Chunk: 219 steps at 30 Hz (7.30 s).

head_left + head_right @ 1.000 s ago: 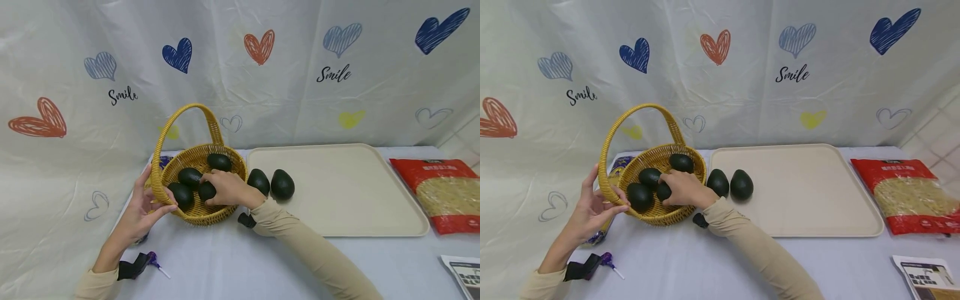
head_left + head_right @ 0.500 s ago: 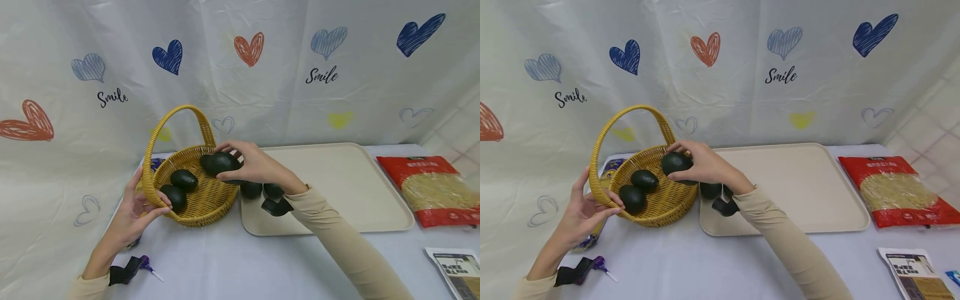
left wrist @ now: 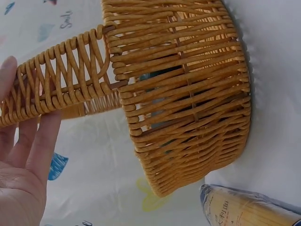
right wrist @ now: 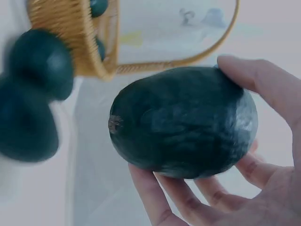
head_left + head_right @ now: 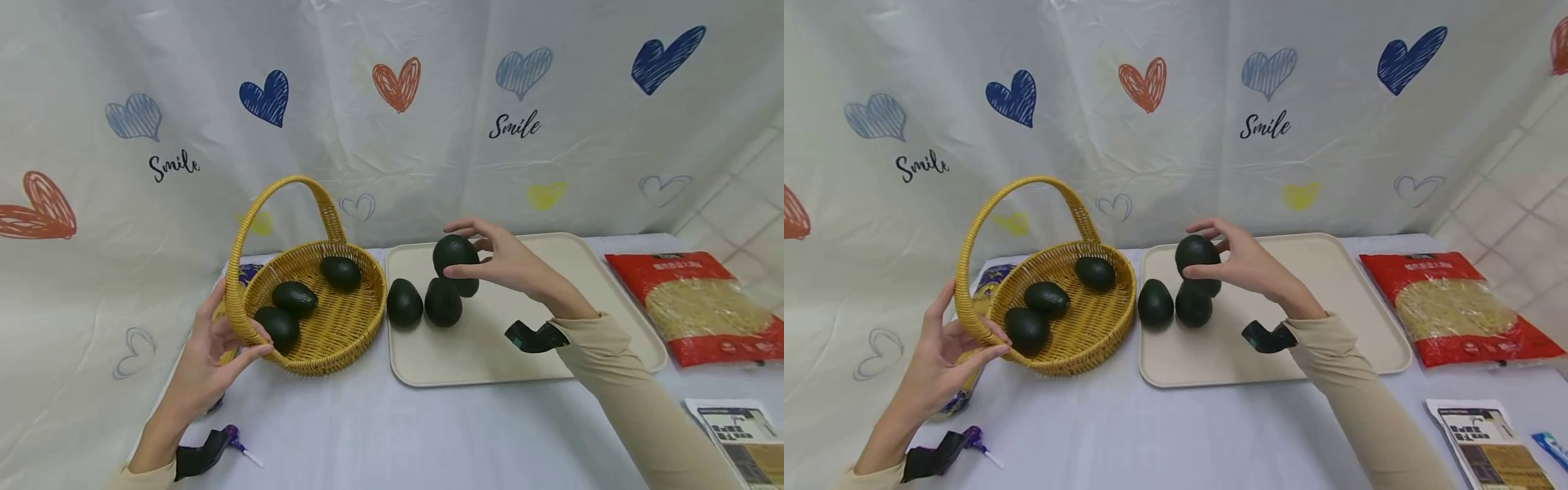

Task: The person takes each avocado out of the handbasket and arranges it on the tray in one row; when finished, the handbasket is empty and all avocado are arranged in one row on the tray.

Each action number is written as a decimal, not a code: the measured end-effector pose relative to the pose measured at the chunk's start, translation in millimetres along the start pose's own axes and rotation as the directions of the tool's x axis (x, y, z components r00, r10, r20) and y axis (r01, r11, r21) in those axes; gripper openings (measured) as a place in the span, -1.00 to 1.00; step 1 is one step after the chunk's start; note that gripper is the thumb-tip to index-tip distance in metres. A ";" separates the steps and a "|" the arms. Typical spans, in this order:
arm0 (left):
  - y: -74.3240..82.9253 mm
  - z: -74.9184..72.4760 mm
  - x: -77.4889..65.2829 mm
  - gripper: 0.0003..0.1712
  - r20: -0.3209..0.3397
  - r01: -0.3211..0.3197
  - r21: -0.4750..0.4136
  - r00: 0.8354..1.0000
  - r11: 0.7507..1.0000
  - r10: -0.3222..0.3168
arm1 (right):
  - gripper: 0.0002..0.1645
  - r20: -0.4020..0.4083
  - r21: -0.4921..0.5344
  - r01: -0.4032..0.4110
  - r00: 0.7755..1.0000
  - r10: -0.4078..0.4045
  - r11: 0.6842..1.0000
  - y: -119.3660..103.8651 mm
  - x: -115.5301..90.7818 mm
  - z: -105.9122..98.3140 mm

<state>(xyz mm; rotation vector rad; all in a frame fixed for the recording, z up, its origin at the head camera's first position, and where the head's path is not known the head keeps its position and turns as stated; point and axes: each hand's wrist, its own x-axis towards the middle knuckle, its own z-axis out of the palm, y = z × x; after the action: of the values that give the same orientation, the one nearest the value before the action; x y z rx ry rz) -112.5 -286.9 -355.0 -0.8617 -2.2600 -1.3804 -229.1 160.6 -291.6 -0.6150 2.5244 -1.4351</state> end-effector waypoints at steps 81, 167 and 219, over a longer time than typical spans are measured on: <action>-3.5 1.2 -4.1 0.26 -0.019 0.011 -0.110 1.000 0.994 -0.014 | -0.71 0.206 -0.270 0.058 0.979 -0.001 0.961 91.4 -51.8 -26.3; -6.8 1.9 -4.4 0.21 -0.014 0.013 -0.070 1.000 0.997 -0.014 | -0.37 0.353 -0.115 0.413 0.867 -0.351 0.904 -33.1 76.1 90.8; -6.3 -0.1 -3.3 0.27 -0.006 0.004 -0.047 1.000 0.999 -0.004 | -0.37 0.654 -0.453 0.328 0.755 0.059 0.829 -48.3 126.9 152.6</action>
<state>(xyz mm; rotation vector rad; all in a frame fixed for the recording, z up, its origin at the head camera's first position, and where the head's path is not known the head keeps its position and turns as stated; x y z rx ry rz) -114.1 -290.2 -361.1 -0.8669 -2.2339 -1.4419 -277.8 -35.3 -323.3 -1.1772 2.2811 -0.3411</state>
